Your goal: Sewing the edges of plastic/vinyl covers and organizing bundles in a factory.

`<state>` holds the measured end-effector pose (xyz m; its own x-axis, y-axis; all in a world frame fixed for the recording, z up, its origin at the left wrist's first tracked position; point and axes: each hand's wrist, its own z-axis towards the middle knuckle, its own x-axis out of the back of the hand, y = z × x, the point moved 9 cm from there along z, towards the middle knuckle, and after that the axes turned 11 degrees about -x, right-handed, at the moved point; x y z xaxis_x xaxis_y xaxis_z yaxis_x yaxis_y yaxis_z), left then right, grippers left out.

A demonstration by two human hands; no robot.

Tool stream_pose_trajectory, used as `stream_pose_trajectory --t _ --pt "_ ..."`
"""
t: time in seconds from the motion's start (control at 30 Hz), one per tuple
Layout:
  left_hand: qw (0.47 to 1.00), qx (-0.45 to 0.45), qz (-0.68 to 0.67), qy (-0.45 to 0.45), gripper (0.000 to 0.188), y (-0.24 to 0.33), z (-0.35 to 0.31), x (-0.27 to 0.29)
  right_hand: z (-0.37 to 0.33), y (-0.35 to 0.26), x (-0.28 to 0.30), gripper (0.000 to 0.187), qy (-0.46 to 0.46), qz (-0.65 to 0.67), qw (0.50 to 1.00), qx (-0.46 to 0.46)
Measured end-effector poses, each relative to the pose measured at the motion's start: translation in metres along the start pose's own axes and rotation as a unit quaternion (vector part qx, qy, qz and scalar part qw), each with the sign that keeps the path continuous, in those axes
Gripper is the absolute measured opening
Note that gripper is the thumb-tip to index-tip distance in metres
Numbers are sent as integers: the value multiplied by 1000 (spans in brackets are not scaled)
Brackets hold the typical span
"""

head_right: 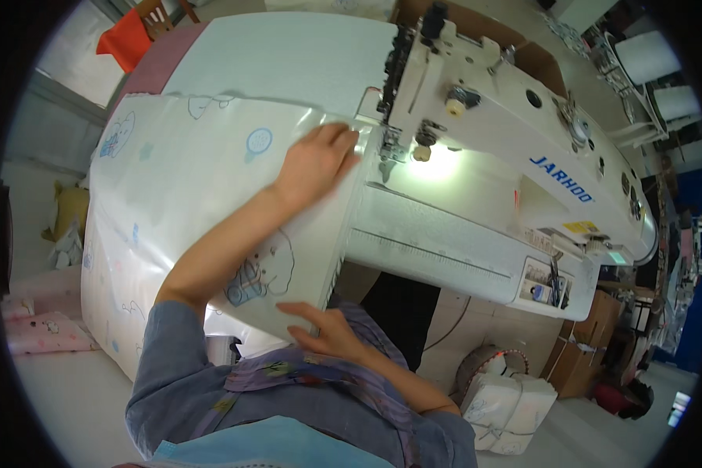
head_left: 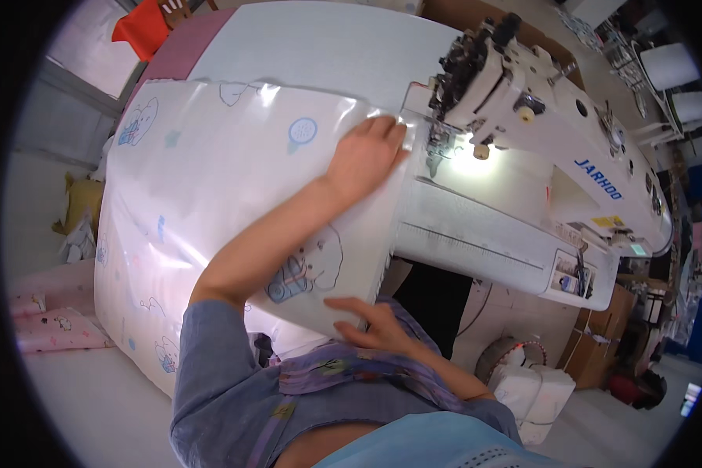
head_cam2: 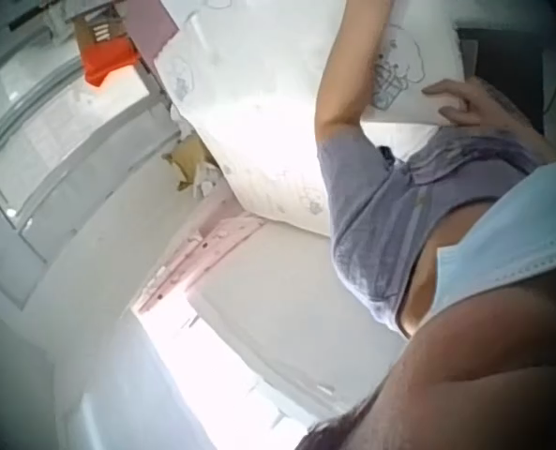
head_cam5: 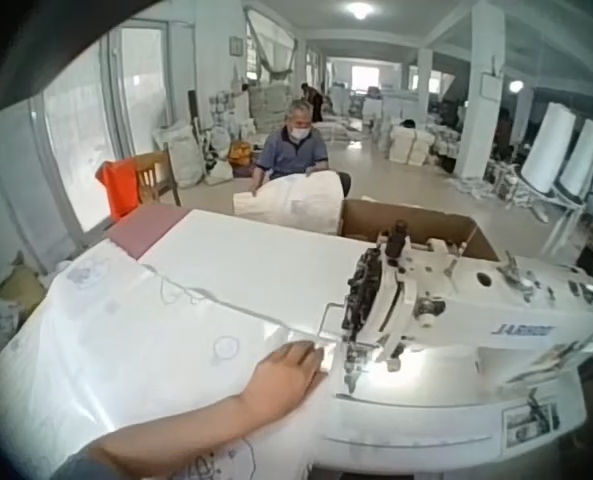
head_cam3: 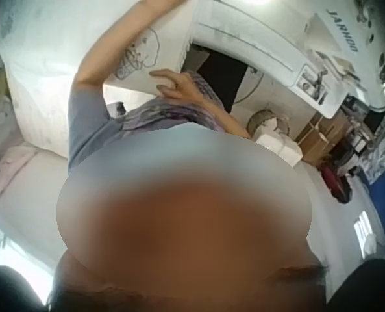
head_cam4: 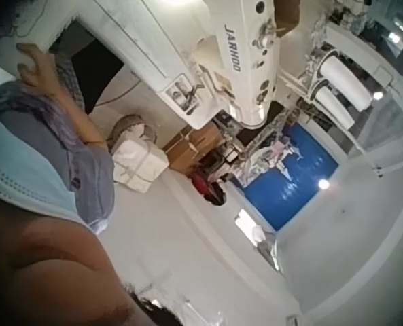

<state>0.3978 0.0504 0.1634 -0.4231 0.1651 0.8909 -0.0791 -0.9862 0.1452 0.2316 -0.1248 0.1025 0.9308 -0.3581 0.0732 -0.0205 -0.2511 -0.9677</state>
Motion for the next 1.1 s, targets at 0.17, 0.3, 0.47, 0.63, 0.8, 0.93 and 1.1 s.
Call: stream_pose_trajectory --t 0.17,0.3,0.47,0.63,0.8,0.93,1.1 --pt "995 -71 -36 53 44 56 -19 15 -34 24 -16 48 -62 -4 998 -7" --pt "996 -64 -33 45 45 52 -11 1 -40 23 1 54 -4 -5 999 -34" --pt "998 -46 -14 43 42 44 -3 -7 -40 20 12 58 72 18 997 -36" --pt "998 -49 -17 31 38 42 -2 -7 -50 41 -4 58 -27 32 980 -192" --pt "996 -71 -14 44 32 45 0 -1 -52 32 4 53 36 29 996 -70" --pt "995 -65 -67 23 30 40 1 1 -49 24 16 46 54 45 992 -106" --pt "993 -83 -62 -50 33 67 -28 13 -40 25 40 45 113 57 982 -138"
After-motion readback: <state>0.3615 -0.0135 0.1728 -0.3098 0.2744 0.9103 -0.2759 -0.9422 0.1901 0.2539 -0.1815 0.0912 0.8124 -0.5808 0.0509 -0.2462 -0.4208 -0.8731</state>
